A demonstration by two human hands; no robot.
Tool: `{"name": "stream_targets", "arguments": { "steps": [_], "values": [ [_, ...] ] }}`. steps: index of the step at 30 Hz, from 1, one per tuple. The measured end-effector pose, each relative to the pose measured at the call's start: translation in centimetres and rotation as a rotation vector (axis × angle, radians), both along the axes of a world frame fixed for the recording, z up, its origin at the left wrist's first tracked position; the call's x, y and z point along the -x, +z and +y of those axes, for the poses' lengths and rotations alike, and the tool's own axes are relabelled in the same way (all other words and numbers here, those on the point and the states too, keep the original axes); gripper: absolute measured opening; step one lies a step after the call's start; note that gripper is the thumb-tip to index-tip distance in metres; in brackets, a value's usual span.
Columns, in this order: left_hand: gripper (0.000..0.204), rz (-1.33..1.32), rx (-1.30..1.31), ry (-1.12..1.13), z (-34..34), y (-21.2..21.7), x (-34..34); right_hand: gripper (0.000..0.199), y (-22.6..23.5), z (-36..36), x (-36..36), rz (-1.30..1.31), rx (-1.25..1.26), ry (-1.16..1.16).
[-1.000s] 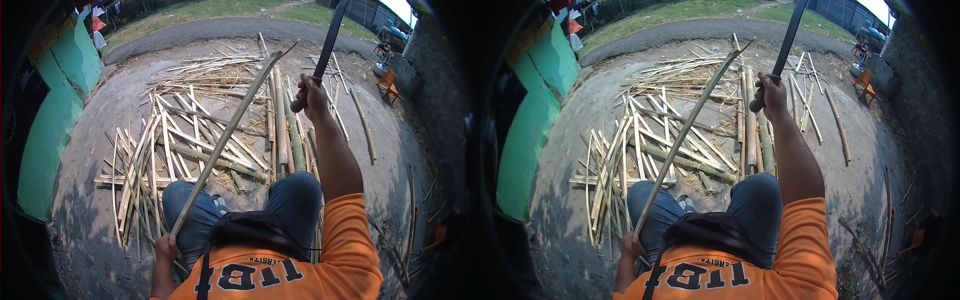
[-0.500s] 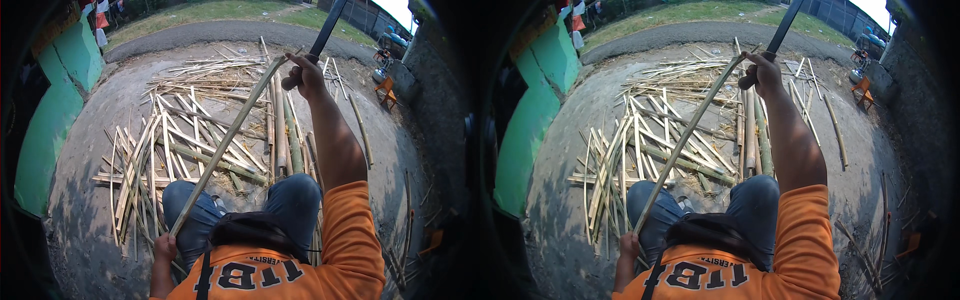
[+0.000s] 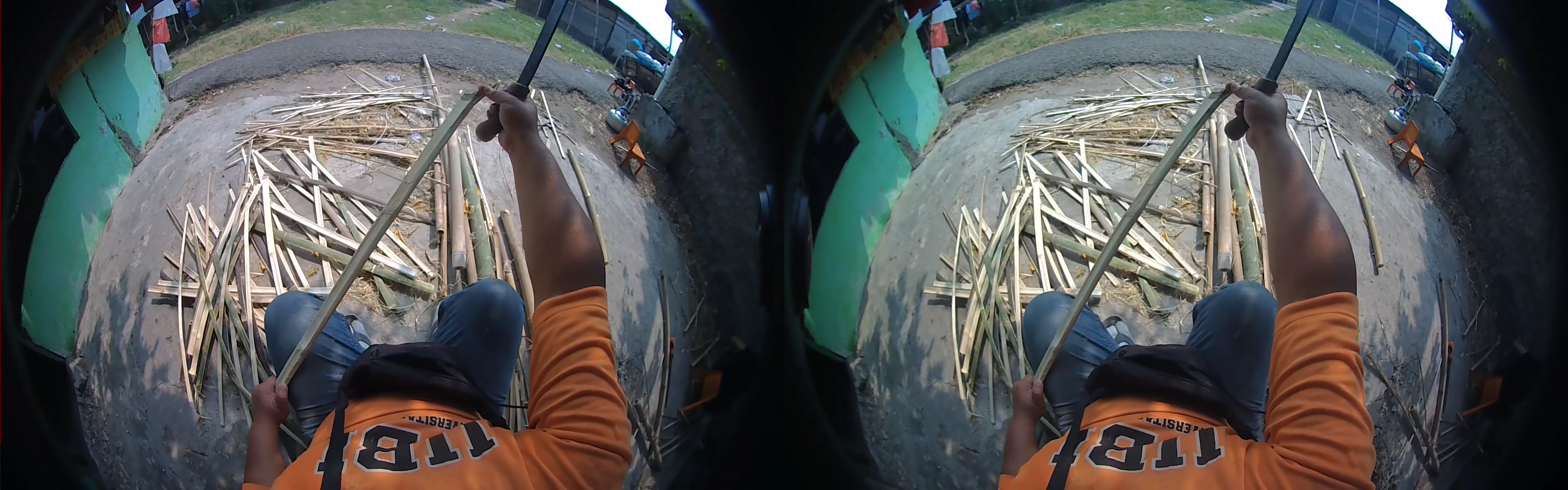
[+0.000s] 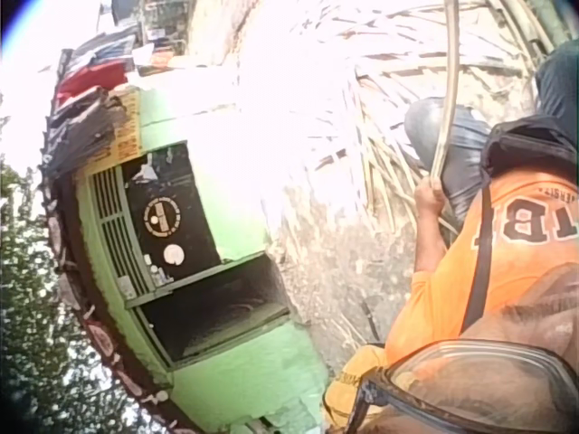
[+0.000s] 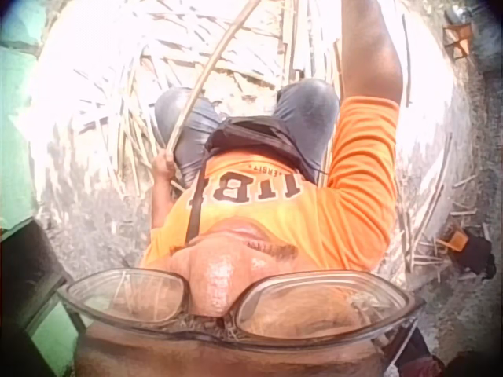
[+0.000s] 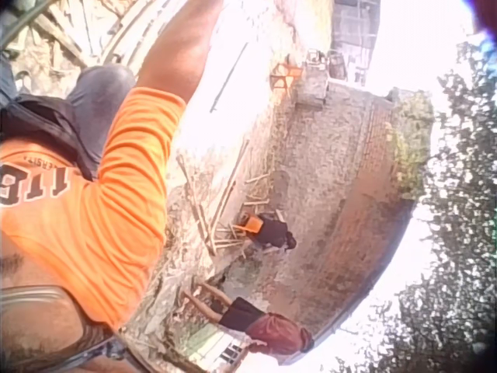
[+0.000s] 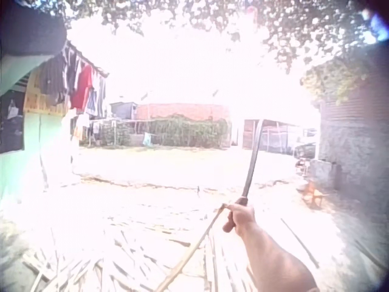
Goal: The person shaves a long bamboo strip with a machete while sitting outdoors. They hold the bamboo strip by hand and scrape the blade along its length to smooth it, with many bamboo poles and shavings scattered on the ground around them.
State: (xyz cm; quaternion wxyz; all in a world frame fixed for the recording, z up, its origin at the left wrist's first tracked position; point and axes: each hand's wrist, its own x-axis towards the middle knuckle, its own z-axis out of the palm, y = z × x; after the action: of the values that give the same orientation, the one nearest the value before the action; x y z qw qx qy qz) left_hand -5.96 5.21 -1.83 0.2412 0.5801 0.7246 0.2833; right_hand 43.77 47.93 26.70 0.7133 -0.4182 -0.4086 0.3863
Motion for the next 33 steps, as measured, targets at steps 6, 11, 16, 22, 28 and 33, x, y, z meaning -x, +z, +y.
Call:
{"name": "stream_targets", "arguments": {
  "steps": [6, 11, 16, 22, 28, 33],
  "values": [
    [0.065, 0.001, 0.026, -0.001, 0.1, 0.6, -0.2, 0.018, -0.2, 0.6, 0.3, 0.046, 0.008, -0.026],
    [0.065, 0.030, 0.020, -0.002, 0.2, 1.2, -0.4, 0.020, -0.4, 0.5, 0.6, -0.075, 0.113, -0.180],
    [0.063, 0.049, 0.035, 0.004, 0.2, 1.0, -0.3, 0.023, -1.3, 0.5, 0.4, -0.067, 0.104, -0.172],
    [0.060, 0.044, 0.015, 0.001, 0.1, 0.8, -0.3, 0.026, -1.7, -1.8, -0.5, 0.079, 0.001, 0.025],
    [0.055, 0.086, 0.019, -0.008, 0.1, 1.2, -0.7, 0.022, -4.3, -4.9, 0.8, 0.159, 0.024, 0.196],
    [0.053, 0.092, 0.014, -0.009, 0.1, 1.2, -1.1, 0.022, -7.1, -6.6, 2.9, 0.049, 0.177, 0.324]
  ]
}}
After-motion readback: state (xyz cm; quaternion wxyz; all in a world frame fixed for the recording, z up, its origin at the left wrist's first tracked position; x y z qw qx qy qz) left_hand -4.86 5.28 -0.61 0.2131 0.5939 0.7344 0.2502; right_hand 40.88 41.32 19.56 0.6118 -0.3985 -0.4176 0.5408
